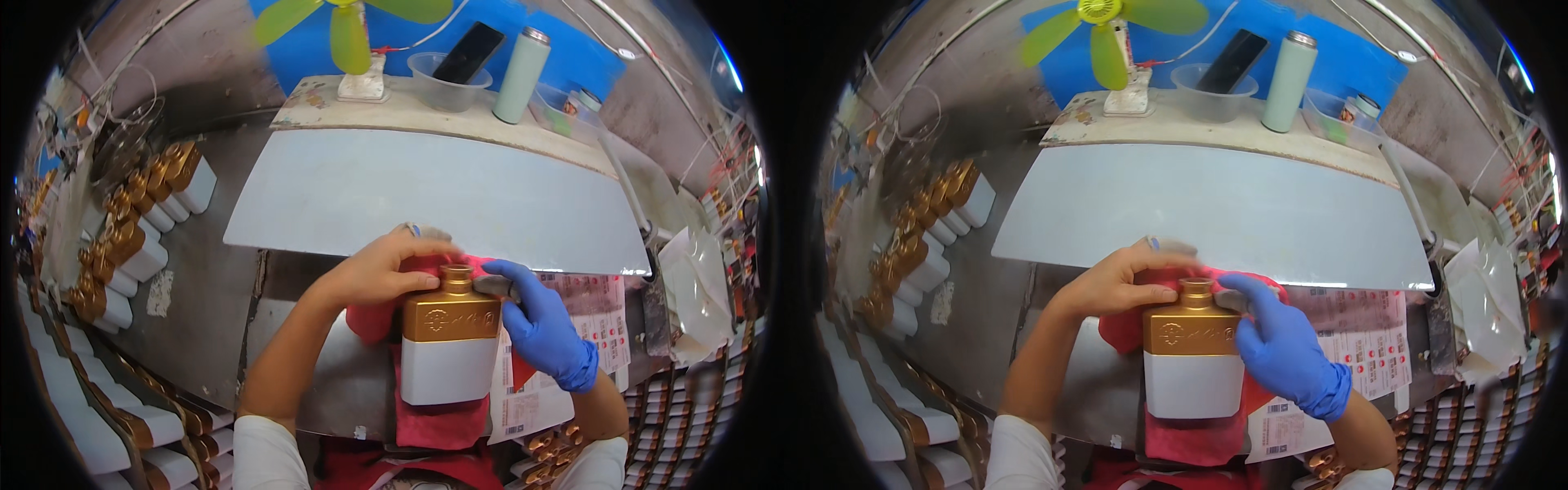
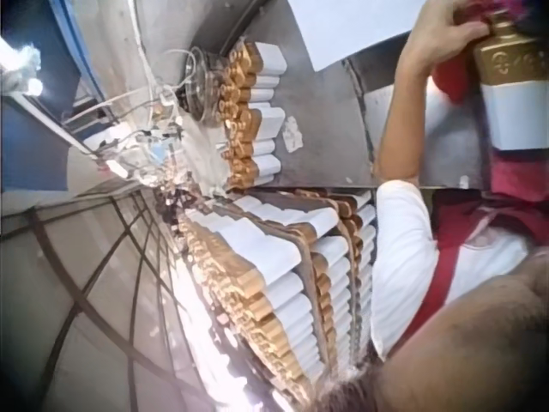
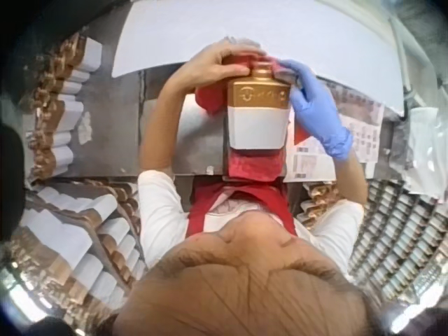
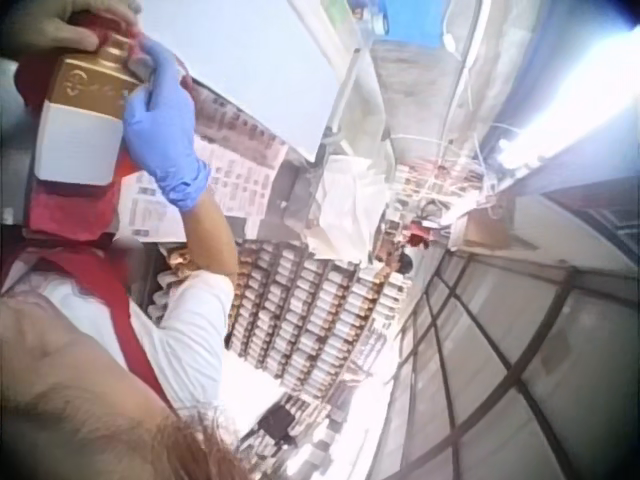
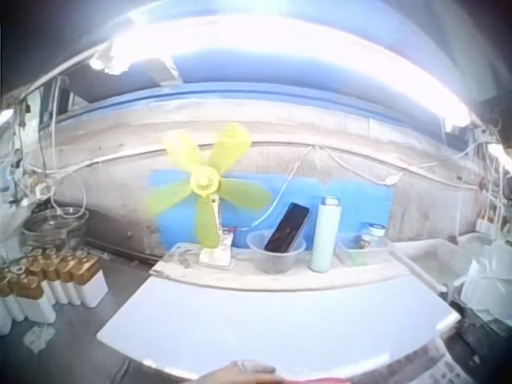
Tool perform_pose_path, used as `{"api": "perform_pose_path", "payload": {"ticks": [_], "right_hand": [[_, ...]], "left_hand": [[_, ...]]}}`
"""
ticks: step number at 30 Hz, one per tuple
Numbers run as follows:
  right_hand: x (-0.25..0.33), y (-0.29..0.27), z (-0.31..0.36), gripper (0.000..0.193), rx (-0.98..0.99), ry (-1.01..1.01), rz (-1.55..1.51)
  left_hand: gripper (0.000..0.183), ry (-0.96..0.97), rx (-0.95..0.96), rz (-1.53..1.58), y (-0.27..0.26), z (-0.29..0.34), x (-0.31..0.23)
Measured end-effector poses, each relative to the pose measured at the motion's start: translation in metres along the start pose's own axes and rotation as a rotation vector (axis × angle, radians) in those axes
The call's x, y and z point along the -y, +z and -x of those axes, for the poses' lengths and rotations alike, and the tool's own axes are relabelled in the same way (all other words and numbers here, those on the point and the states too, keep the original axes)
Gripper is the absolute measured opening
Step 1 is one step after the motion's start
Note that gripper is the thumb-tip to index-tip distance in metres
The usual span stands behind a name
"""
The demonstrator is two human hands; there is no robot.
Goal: The person applies adhesive labels to the sides of gold and white bottles. They pick a label from a sheet, align it on the bottle, and smooth it down with a red cloth. The person repeats this process for multiple bottles, handling them one at a time.
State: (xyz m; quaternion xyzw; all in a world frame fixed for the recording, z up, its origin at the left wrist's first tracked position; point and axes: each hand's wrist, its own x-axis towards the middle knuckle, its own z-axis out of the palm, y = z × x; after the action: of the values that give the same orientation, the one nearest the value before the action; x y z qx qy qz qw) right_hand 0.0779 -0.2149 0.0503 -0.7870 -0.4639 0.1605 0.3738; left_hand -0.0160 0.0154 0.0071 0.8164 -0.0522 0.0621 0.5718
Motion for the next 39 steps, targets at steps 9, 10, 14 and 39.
{"api": "perform_pose_path", "payload": {"ticks": [9,10,14,39], "right_hand": [[0.004,-0.003,-0.005,0.055,0.188,-0.436,0.634],[0.002,-0.005,-0.009,0.056,0.260,-0.475,0.778],[0.012,-0.008,-0.019,0.059,0.400,-0.711,1.030],[-0.014,-0.026,-0.046,0.027,0.188,-0.210,0.142]], "left_hand": [[0.080,0.176,-0.606,-0.226,0.083,0.078,-0.009],[0.089,0.147,-0.620,-0.277,0.093,0.083,-0.006],[0.096,0.108,-0.704,-0.243,0.114,0.092,-0.005],[0.068,0.184,-0.637,-0.273,0.103,0.064,-0.021]]}}
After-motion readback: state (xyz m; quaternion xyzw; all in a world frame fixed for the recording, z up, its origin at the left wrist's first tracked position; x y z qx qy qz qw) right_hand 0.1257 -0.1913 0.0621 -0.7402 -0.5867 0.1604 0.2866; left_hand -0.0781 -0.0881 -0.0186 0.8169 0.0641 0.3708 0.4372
